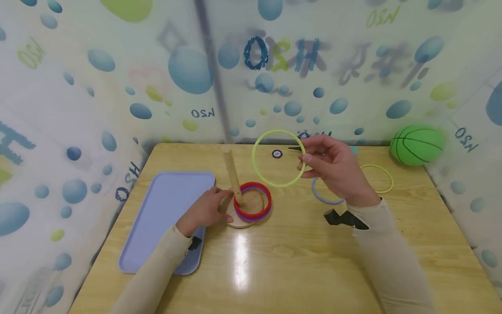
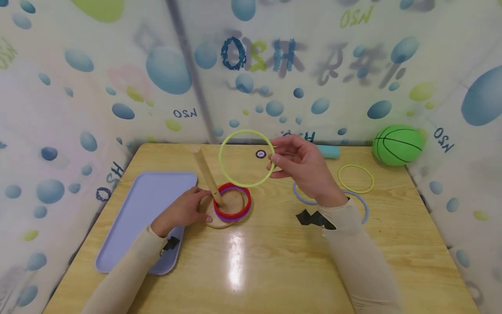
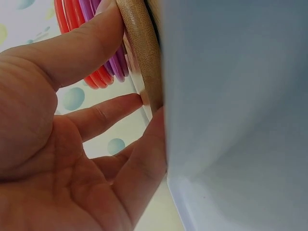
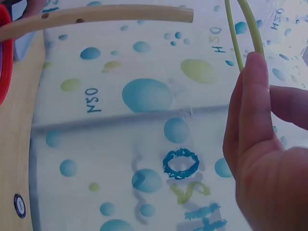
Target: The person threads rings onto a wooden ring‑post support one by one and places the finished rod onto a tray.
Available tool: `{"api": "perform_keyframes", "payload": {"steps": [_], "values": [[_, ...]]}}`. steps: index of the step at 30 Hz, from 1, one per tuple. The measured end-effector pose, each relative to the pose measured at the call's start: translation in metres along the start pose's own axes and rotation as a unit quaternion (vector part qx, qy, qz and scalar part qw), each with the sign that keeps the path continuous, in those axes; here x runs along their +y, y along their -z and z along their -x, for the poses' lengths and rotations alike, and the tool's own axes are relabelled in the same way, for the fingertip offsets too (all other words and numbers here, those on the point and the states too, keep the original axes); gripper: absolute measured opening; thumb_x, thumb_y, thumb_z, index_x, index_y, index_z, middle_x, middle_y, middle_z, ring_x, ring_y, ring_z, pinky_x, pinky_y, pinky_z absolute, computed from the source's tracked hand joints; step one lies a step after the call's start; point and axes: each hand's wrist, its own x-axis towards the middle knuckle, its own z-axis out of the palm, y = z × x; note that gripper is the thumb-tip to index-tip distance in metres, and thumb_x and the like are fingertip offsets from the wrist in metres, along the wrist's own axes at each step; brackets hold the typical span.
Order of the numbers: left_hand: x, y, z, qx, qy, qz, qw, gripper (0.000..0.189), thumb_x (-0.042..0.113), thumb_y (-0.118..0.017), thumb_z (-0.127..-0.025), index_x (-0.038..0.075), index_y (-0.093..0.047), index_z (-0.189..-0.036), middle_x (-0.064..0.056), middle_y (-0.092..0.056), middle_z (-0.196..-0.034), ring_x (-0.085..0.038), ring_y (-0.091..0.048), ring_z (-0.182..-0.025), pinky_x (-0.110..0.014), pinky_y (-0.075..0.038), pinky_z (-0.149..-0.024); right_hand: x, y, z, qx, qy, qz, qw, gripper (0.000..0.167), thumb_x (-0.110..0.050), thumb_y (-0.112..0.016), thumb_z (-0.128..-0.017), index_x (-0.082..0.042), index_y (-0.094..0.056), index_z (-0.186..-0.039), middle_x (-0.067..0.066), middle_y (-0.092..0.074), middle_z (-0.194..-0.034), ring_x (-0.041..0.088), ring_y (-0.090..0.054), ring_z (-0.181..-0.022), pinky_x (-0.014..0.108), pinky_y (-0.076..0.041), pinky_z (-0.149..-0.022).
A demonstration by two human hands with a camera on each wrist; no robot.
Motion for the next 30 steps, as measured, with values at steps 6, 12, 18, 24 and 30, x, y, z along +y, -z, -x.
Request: {"api": "perform_keyframes", "payload": {"steps": [6, 12, 18, 24, 30], "values": [[-0.001, -0.003, 0.002, 0.006, -0.003, 0.0, 1.0, 0.08, 0.035, -0.091, -0.085, 0.007, -0.057, -0.151, -0.021, -0.06, -0.135, -0.038, -0.059, -0.121, -0.054, -0.051, -0.101, -0.001, -0.023, -0.011, -0.004, 0.021, -0.023, 0.9995, 0.032, 0.008, -0.059, -0.104, -0.005, -0.067, -0.131, 0.006, -0.072, -0.105, 0.017, -0.076, -0.089, 0.034, -0.065, -0.074], [0.001, 0.0, 0.003, 0.007, -0.002, 0.002, 1.0, 0.081, 0.034, -0.091, -0.085, 0.007, -0.056, -0.152, -0.022, -0.06, -0.136, -0.039, -0.058, -0.123, -0.054, -0.051, -0.103, -0.003, -0.039, -0.025, -0.003, 0.005, -0.033, 0.9994, 0.031, 0.005, -0.062, -0.103, -0.009, -0.067, -0.13, 0.006, -0.071, -0.103, 0.019, -0.077, -0.09, 0.034, -0.065, -0.075], [0.0, -0.001, 0.003, 0.0, 0.008, 0.004, 1.0, 0.082, 0.035, -0.09, -0.085, 0.007, -0.055, -0.153, -0.021, -0.059, -0.137, -0.038, -0.057, -0.125, -0.055, -0.05, -0.104, 0.006, -0.051, -0.039, -0.007, -0.019, -0.055, 0.9983, 0.03, 0.006, -0.06, -0.103, -0.01, -0.067, -0.128, 0.006, -0.069, -0.101, 0.019, -0.076, -0.087, 0.033, -0.065, -0.075], [0.001, -0.002, 0.003, 0.001, 0.005, 0.001, 1.0, 0.081, 0.036, -0.09, -0.085, 0.007, -0.055, -0.152, -0.021, -0.059, -0.138, -0.039, -0.056, -0.127, -0.055, -0.048, -0.107, 0.017, -0.06, -0.047, -0.016, -0.034, -0.076, 0.9964, 0.028, 0.006, -0.059, -0.104, -0.009, -0.066, -0.127, 0.006, -0.068, -0.1, 0.019, -0.075, -0.086, 0.032, -0.065, -0.075], [0.002, -0.001, 0.002, 0.006, 0.0, -0.006, 1.0, 0.081, 0.036, -0.09, -0.085, 0.006, -0.056, -0.151, -0.022, -0.06, -0.138, -0.04, -0.056, -0.128, -0.056, -0.048, -0.108, 0.031, -0.061, -0.051, -0.01, -0.067, -0.085, 0.9941, 0.026, 0.005, -0.06, -0.104, -0.01, -0.067, -0.124, 0.005, -0.068, -0.098, 0.019, -0.075, -0.085, 0.032, -0.065, -0.075]]}}
